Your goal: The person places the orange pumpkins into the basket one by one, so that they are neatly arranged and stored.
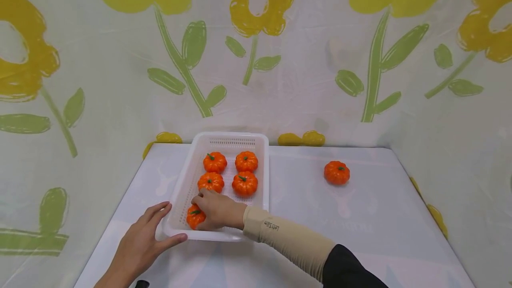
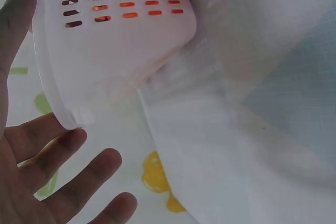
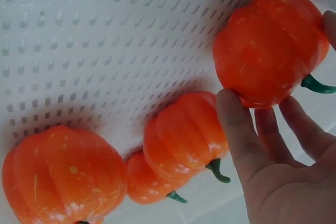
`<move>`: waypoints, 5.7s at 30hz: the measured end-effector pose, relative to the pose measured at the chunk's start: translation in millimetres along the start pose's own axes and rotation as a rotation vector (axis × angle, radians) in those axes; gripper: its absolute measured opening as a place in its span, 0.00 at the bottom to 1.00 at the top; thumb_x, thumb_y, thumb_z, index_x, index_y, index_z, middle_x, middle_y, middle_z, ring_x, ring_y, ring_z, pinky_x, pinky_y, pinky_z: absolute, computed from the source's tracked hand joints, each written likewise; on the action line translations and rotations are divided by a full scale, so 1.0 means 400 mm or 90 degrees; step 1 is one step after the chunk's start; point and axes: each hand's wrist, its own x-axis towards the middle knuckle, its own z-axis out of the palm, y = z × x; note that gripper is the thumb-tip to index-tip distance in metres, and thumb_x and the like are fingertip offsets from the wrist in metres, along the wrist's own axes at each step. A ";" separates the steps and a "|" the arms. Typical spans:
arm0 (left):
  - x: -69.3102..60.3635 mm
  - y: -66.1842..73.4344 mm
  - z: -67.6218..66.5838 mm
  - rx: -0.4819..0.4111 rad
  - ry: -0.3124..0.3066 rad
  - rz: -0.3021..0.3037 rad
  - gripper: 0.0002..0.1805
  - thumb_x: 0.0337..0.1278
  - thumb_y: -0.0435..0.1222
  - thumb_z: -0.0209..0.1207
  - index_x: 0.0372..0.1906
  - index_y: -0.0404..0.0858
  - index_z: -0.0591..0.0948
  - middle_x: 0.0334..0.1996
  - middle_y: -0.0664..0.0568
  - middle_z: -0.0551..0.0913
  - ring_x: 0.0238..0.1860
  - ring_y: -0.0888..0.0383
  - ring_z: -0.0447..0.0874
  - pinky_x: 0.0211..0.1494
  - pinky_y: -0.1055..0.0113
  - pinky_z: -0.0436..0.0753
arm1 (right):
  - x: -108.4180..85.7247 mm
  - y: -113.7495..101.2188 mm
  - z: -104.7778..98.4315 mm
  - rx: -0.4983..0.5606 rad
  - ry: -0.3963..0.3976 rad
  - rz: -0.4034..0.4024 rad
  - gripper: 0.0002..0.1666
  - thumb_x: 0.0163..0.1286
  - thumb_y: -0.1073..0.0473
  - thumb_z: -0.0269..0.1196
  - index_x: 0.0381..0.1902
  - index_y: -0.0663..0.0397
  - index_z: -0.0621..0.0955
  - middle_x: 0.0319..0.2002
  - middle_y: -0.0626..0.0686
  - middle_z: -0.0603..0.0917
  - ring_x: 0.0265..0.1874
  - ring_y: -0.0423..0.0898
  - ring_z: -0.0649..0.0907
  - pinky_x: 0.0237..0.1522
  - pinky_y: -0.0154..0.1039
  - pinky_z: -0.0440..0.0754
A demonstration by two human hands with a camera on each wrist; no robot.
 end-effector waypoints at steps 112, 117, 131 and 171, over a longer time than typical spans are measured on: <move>0.006 0.001 -0.001 -0.014 -0.030 -0.012 0.61 0.38 0.76 0.63 0.69 0.34 0.74 0.68 0.44 0.73 0.55 0.41 0.80 0.56 0.40 0.81 | -0.563 0.681 -0.075 0.214 0.374 0.537 0.68 0.65 0.39 0.70 0.78 0.70 0.43 0.72 0.81 0.50 0.68 0.78 0.57 0.66 0.75 0.60; 0.007 0.003 -0.002 -0.009 -0.041 -0.023 0.60 0.38 0.74 0.66 0.70 0.34 0.74 0.68 0.43 0.72 0.55 0.40 0.79 0.57 0.40 0.81 | -0.561 0.686 -0.070 0.212 0.365 0.543 0.64 0.67 0.41 0.68 0.78 0.72 0.45 0.71 0.82 0.52 0.67 0.78 0.60 0.66 0.74 0.62; 0.006 0.006 -0.003 -0.012 -0.041 -0.026 0.61 0.37 0.74 0.66 0.70 0.34 0.74 0.68 0.43 0.72 0.56 0.40 0.79 0.57 0.39 0.81 | -0.558 0.683 -0.057 0.232 0.377 0.541 0.56 0.69 0.44 0.66 0.76 0.74 0.52 0.69 0.80 0.59 0.65 0.73 0.65 0.67 0.71 0.64; 0.004 0.005 -0.001 -0.009 -0.031 -0.015 0.59 0.38 0.73 0.67 0.69 0.33 0.74 0.67 0.43 0.73 0.55 0.41 0.80 0.57 0.39 0.81 | -0.464 0.508 -0.178 0.236 0.512 0.316 0.53 0.61 0.42 0.74 0.74 0.62 0.65 0.67 0.65 0.72 0.61 0.62 0.74 0.60 0.61 0.77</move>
